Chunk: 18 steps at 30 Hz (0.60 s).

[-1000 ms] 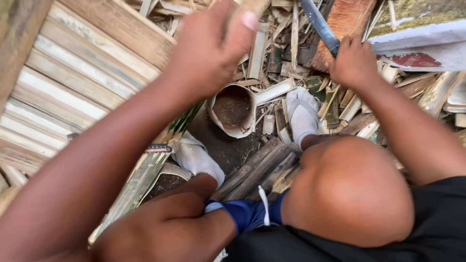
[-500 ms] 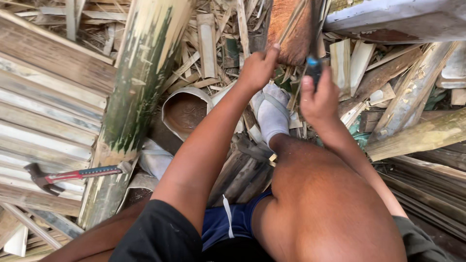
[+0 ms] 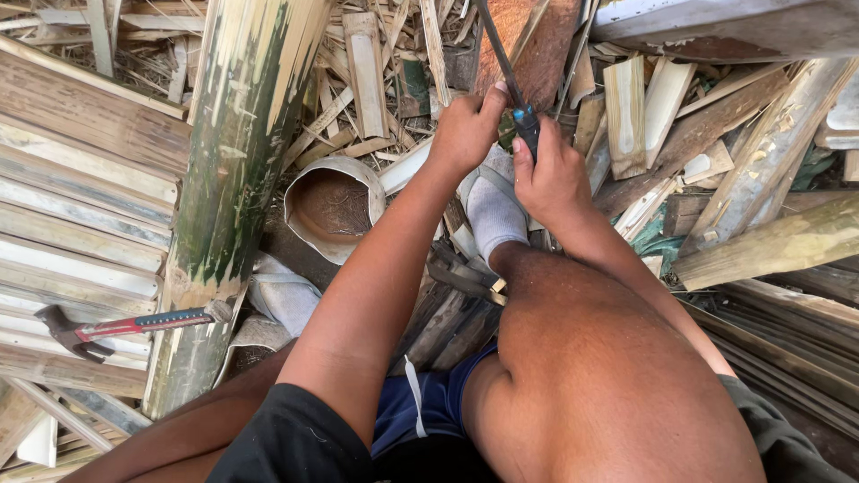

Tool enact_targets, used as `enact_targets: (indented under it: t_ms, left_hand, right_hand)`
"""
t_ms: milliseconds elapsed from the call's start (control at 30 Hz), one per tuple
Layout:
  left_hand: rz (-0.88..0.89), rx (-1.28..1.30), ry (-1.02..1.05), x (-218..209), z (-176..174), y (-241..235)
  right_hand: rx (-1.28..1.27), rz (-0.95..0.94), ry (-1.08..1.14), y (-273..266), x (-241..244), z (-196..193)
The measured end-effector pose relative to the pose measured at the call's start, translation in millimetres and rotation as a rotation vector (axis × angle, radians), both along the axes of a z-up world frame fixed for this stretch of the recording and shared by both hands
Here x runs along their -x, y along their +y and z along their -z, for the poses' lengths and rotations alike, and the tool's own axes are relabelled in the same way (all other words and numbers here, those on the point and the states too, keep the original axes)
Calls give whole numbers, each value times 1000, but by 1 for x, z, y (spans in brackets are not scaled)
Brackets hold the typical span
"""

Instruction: The person splits bamboo strips using a machete and secures them to a bamboo frame with a hammer and nails. They repeatedly position the strips and hammer nails to attach them to the structure.

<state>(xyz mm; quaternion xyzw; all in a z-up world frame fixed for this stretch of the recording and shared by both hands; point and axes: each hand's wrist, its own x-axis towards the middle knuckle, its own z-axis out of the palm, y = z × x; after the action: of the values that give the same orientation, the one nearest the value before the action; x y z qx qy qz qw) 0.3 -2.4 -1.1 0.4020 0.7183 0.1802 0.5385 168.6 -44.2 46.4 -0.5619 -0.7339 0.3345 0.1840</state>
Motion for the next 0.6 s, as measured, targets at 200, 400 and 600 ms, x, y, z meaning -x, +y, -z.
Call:
enact_targets:
  t_ms: [200,400,600]
  left_hand:
    - [14,79,-43,14,0,-39]
    - [58,2,37,37,-28,-115]
    - [24,-295,96,28,-44,-112]
  right_hand:
    - [14,47,-49,-7,6,3]
    - [3,66,-106,-2,14,5]
    - [-226,121,31,4,3,5]
